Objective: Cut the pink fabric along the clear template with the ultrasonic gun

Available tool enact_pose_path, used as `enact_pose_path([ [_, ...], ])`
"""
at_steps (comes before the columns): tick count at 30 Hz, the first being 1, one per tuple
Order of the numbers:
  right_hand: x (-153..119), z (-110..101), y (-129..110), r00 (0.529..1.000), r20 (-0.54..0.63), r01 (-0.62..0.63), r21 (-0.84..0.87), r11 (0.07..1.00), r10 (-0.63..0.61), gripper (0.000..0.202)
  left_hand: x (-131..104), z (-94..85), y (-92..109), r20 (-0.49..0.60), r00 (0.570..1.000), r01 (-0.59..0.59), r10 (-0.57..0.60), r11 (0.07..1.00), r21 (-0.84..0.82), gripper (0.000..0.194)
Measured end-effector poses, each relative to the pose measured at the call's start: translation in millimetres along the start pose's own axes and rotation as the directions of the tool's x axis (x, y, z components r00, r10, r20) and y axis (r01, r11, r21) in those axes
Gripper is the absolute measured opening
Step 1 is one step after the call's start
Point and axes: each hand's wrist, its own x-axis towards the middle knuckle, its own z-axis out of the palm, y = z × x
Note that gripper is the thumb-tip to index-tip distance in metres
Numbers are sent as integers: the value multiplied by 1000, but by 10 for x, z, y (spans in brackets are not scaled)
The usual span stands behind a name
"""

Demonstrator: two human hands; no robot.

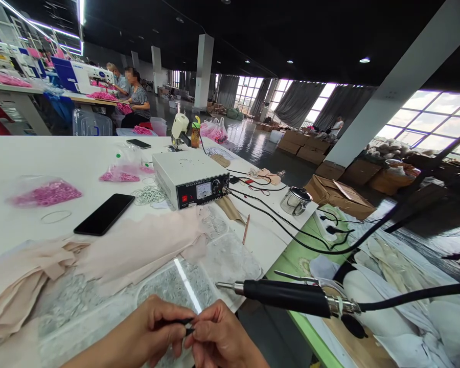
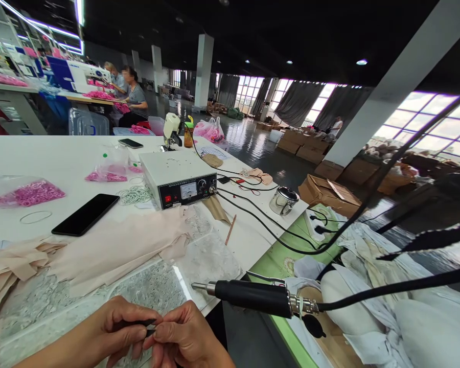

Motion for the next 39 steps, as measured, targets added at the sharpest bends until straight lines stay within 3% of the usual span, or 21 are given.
enact_pose_path([
  [9,-16,25,-11,1000,5,23,-4,1000,-23,40,-4,19,35,-9,1000,16,-16,1000,-11,33],
  [28,23,-35,-5,999,47,-18,21,1000,17,36,23,6,-35,21,998,-52,52,998,34,48],
  [39,15,-10,-67,997,-11,80,-16,997,-80,45,-12,41,-167,-168,983,74,-73,997,2,59],
])
